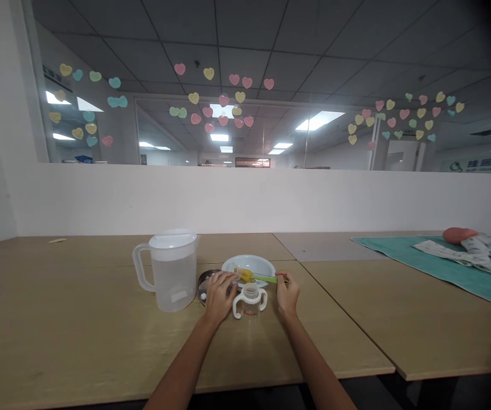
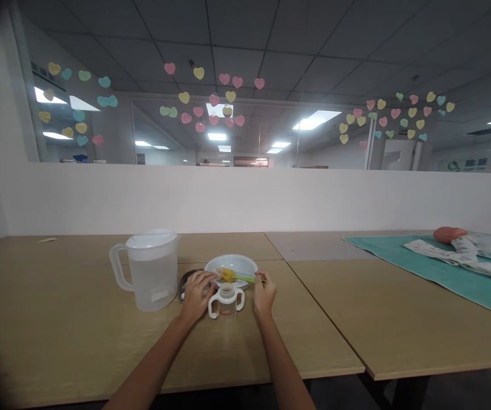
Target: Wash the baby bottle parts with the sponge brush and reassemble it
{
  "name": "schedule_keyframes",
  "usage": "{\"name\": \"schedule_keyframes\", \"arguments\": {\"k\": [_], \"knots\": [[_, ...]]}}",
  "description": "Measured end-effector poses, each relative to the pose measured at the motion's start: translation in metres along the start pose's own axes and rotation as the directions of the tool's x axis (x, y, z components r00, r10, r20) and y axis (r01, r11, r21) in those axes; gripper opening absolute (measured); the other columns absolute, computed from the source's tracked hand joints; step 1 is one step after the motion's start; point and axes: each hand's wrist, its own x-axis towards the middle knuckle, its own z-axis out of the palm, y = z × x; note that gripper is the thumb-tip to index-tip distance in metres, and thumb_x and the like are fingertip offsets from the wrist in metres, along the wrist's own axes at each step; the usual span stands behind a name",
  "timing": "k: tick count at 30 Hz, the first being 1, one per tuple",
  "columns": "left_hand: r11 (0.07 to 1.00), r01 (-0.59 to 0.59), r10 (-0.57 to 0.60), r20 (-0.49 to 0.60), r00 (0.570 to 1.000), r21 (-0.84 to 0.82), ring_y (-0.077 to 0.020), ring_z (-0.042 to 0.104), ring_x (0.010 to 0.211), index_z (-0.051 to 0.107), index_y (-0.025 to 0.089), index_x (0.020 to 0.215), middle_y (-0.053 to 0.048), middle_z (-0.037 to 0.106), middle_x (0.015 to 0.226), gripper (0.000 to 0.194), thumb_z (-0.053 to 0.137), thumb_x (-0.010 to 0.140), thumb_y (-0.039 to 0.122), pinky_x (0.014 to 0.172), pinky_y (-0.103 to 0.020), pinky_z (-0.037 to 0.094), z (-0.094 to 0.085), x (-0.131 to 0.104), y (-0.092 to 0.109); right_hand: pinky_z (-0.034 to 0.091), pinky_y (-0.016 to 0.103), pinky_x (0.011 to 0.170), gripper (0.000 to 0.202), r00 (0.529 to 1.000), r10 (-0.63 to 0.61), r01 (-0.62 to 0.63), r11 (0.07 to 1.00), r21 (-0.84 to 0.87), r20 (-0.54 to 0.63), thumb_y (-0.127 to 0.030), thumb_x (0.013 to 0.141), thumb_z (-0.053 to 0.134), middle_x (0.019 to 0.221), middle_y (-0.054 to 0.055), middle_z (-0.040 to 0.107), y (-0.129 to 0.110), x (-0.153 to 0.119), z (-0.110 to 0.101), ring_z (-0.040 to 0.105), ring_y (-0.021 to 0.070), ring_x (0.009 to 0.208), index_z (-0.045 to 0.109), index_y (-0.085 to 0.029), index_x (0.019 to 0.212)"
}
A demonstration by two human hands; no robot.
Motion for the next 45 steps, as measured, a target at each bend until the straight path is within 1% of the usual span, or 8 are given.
{"name": "schedule_keyframes", "arguments": {"k": [6, 11, 18, 23, 28, 32, 39, 45], "knots": [[1.0, 0.003, -0.003, 0.005, 1.0, -0.027, -0.0226, 0.053, 0.105, 0.056, 0.021, 0.118, -0.006, 0.064, 0.11, 0.03, 0.044, 0.091, 0.025, 0.092, -0.037, 0.04, 0.001, -0.001, 0.001, 0.031, 0.022, 0.042, 0.024, 0.996, 0.08, -0.082, 0.993, 0.082, 0.028, -0.039, 0.07, 0.053, 0.052, -0.004, 0.053, -0.002, 0.0, 0.001, 0.041, 0.0098, 0.041, 0.061, -0.017, 0.072], [0.999, 0.043, -0.044, -0.025, 0.999, -0.019, -0.0231, 0.055, 0.103, 0.052, 0.021, 0.123, -0.007, 0.065, 0.109, 0.034, 0.044, 0.09, 0.025, 0.092, -0.039, 0.042, 0.005, -0.002, -0.002, 0.029, 0.021, 0.038, 0.022, 0.987, 0.153, -0.158, 0.977, 0.144, 0.043, -0.039, 0.067, 0.056, 0.044, -0.008, 0.045, -0.004, 0.0, 0.001, 0.038, 0.0085, 0.037, 0.06, -0.017, 0.072], [0.97, 0.157, -0.163, -0.018, 0.986, -0.185, -0.0202, 0.062, 0.099, 0.04, 0.021, 0.132, -0.006, 0.068, 0.103, 0.04, 0.041, 0.093, 0.029, 0.091, -0.037, 0.045, 0.008, -0.003, -0.006, 0.026, 0.02, 0.035, 0.022, 0.976, 0.216, -0.218, 0.954, 0.205, 0.031, -0.04, 0.066, 0.059, 0.04, -0.009, 0.041, -0.007, 0.0, 0.003, 0.035, 0.008, 0.034, 0.059, -0.018, 0.071], [0.968, 0.163, -0.186, -0.108, 0.977, -0.189, -0.0189, 0.063, 0.091, 0.045, 0.022, 0.127, -0.005, 0.067, 0.098, 0.039, 0.048, 0.089, 0.028, 0.086, -0.034, 0.048, 0.01, -0.003, -0.008, 0.027, 0.02, 0.035, 0.021, 0.97, 0.244, -0.234, 0.943, 0.235, -0.012, -0.036, 0.064, 0.059, 0.04, -0.009, 0.043, -0.006, 0.001, 0.002, 0.036, 0.0079, 0.035, 0.058, -0.018, 0.074], [0.992, 0.089, -0.112, -0.28, 0.953, -0.091, -0.0224, 0.055, 0.109, 0.05, 0.02, 0.121, -0.01, 0.057, 0.115, 0.035, 0.051, 0.086, 0.026, 0.096, -0.039, 0.044, 0.009, -0.001, -0.008, 0.026, 0.02, 0.034, 0.021, 0.959, 0.28, -0.258, 0.922, 0.289, -0.037, -0.037, 0.063, 0.059, 0.039, -0.01, 0.041, -0.005, 0.004, 0.001, 0.035, 0.0078, 0.034, 0.057, -0.019, 0.074], [0.99, 0.125, -0.139, -0.335, 0.932, -0.063, -0.0242, 0.049, 0.116, 0.048, 0.019, 0.121, -0.011, 0.048, 0.121, 0.039, 0.053, 0.082, 0.02, 0.099, -0.04, 0.042, 0.006, 0.002, -0.007, 0.027, 0.021, 0.034, 0.022, 0.948, 0.315, -0.282, 0.896, 0.343, -0.043, -0.038, 0.062, 0.059, 0.04, -0.01, 0.04, -0.004, 0.008, 0.0, 0.036, 0.0079, 0.035, 0.054, -0.02, 0.072], [0.986, 0.115, -0.148, -0.304, 0.941, -0.123, -0.0231, 0.051, 0.11, 0.043, 0.02, 0.123, -0.009, 0.05, 0.116, 0.05, 0.052, 0.075, 0.011, 0.097, -0.04, 0.044, 0.006, 0.003, -0.003, 0.027, 0.019, 0.034, 0.02, 0.941, 0.329, -0.336, 0.868, 0.366, 0.083, -0.036, 0.059, 0.061, 0.041, -0.01, 0.04, -0.005, 0.008, 0.001, 0.035, 0.0069, 0.036, 0.054, -0.02, 0.07], [0.976, 0.094, -0.14, -0.241, 0.96, -0.194, -0.0221, 0.053, 0.108, 0.041, 0.02, 0.125, -0.009, 0.05, 0.116, 0.055, 0.055, 0.073, 0.01, 0.096, -0.039, 0.044, 0.005, 0.001, 0.003, 0.026, 0.02, 0.033, 0.019, 0.935, 0.295, -0.345, 0.885, 0.311, 0.199, -0.031, 0.056, 0.065, 0.037, -0.011, 0.036, -0.004, 0.005, 0.003, 0.031, 0.0061, 0.032, 0.058, -0.018, 0.068]]}}
